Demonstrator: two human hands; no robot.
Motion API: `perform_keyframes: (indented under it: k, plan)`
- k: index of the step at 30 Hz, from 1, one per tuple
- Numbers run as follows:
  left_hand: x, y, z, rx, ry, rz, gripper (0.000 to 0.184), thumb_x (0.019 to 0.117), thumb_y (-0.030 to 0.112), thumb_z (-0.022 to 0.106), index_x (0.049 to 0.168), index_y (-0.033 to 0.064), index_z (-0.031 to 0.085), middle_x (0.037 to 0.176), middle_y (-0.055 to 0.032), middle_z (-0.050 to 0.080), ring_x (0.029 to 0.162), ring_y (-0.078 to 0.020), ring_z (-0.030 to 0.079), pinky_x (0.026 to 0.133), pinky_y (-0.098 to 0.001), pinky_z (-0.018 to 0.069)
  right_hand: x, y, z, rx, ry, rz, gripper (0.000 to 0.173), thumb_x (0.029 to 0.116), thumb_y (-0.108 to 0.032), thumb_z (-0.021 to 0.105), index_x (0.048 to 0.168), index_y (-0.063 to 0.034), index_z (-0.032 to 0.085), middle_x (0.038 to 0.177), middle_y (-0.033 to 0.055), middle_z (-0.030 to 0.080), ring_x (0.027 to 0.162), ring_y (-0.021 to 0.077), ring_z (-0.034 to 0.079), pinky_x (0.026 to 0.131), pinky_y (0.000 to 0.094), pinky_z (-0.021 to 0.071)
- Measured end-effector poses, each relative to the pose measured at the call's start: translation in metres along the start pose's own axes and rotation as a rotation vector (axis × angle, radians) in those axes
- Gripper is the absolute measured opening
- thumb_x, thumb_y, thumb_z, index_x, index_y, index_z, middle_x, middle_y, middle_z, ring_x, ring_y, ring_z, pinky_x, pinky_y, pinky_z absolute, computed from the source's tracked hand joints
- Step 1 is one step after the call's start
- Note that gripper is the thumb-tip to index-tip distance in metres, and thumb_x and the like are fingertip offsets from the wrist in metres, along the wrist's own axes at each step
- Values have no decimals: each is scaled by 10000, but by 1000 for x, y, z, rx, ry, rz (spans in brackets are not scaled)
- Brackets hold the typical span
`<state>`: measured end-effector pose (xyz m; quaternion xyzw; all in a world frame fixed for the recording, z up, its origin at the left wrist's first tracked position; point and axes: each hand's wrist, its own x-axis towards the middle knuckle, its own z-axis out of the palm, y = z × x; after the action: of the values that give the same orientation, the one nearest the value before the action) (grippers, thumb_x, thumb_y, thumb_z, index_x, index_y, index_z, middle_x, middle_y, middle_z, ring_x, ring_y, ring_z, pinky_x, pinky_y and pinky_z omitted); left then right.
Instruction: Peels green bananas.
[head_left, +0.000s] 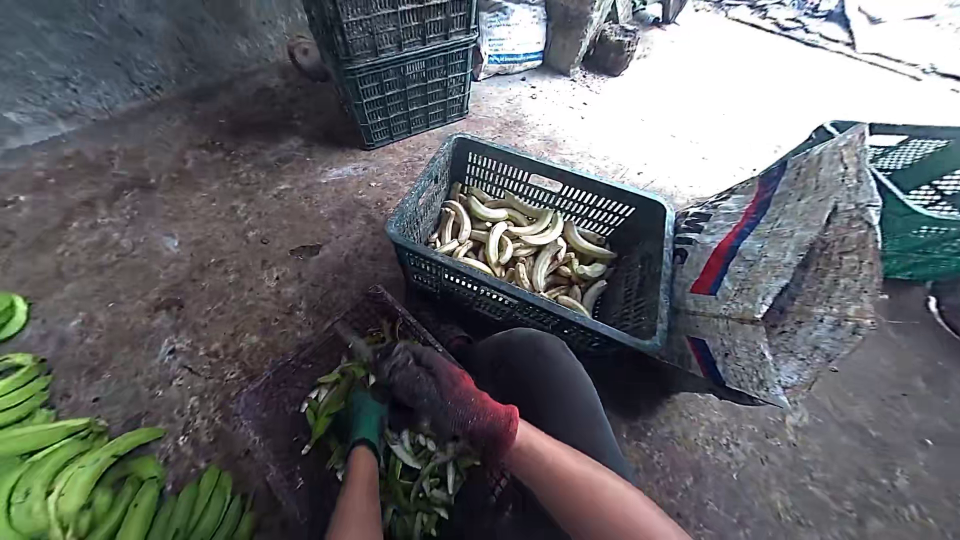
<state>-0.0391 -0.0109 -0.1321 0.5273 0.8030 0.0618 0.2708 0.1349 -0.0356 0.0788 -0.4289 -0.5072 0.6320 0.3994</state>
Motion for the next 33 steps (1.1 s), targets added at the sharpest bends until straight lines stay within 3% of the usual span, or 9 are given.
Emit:
perform_keyframes:
  k: [4,7,12,17,20,22,26,30,33]
  plan:
    - [-9,19,-77,-324,-104,-124,553,981,188,660,1460,-8,467,1373,-289,556,1266,-412,552,1059,-569,441,12,6,-4,0,9,27,360,1089,-288,393,1223,-7,575,844,37,627,690,120,614,657,314,562]
    - [-34,26,-126,-703,54,10,626,843,77,791,1401,20,512,1187,-197,644,984,-262,655,814,-440,568,12,8,-1,33,58,52,380,1084,-370,447,1140,-52,647,768,29,618,631,118,580,600,288,522]
    - [-89,19,-186,-970,89,233,567,942,188,717,1460,137,493,1235,-90,657,1026,-158,649,860,-341,558,3,12,-3,-88,93,177,326,1102,-334,433,1198,-84,618,817,32,636,691,116,613,651,293,549]
    - [-101,3,-186,-632,143,225,561,870,206,797,1369,97,564,1207,-143,661,1077,-232,642,923,-433,544,-7,33,28,-66,189,272,343,957,-161,687,1252,-31,572,864,73,650,696,143,633,641,320,563]
    - [-104,6,-197,-155,112,125,569,871,317,792,1379,137,607,1284,-228,639,1215,-426,586,1023,-643,435,-16,42,42,-45,280,309,376,982,-204,664,1278,-8,543,893,89,617,686,151,612,635,336,562]
    - [-104,3,-193,-127,111,143,551,842,383,818,1344,227,652,1233,-147,689,1161,-380,629,991,-637,460,-20,41,45,-14,266,341,319,1026,-216,607,1268,-13,558,850,72,610,654,137,610,615,317,569]
    - [-103,-5,-191,-398,254,182,583,771,400,871,1258,140,683,1189,-155,689,1125,-343,633,980,-596,476,-23,46,44,74,216,266,198,1028,-159,576,1165,-16,559,755,35,601,604,120,608,588,292,570]
    - [-107,-5,-193,-969,311,184,625,798,355,845,1325,120,604,1172,-68,677,1009,-164,651,860,-372,553,-24,53,45,24,177,167,205,1050,-209,525,1117,-24,579,755,30,623,591,119,604,539,274,547]
    - [-105,-8,-186,-1273,308,191,688,871,365,781,1472,189,495,1275,-48,650,1056,-155,644,865,-362,557,-27,39,51,-168,101,122,473,976,-324,580,1331,-31,468,943,41,614,742,92,623,656,278,559]
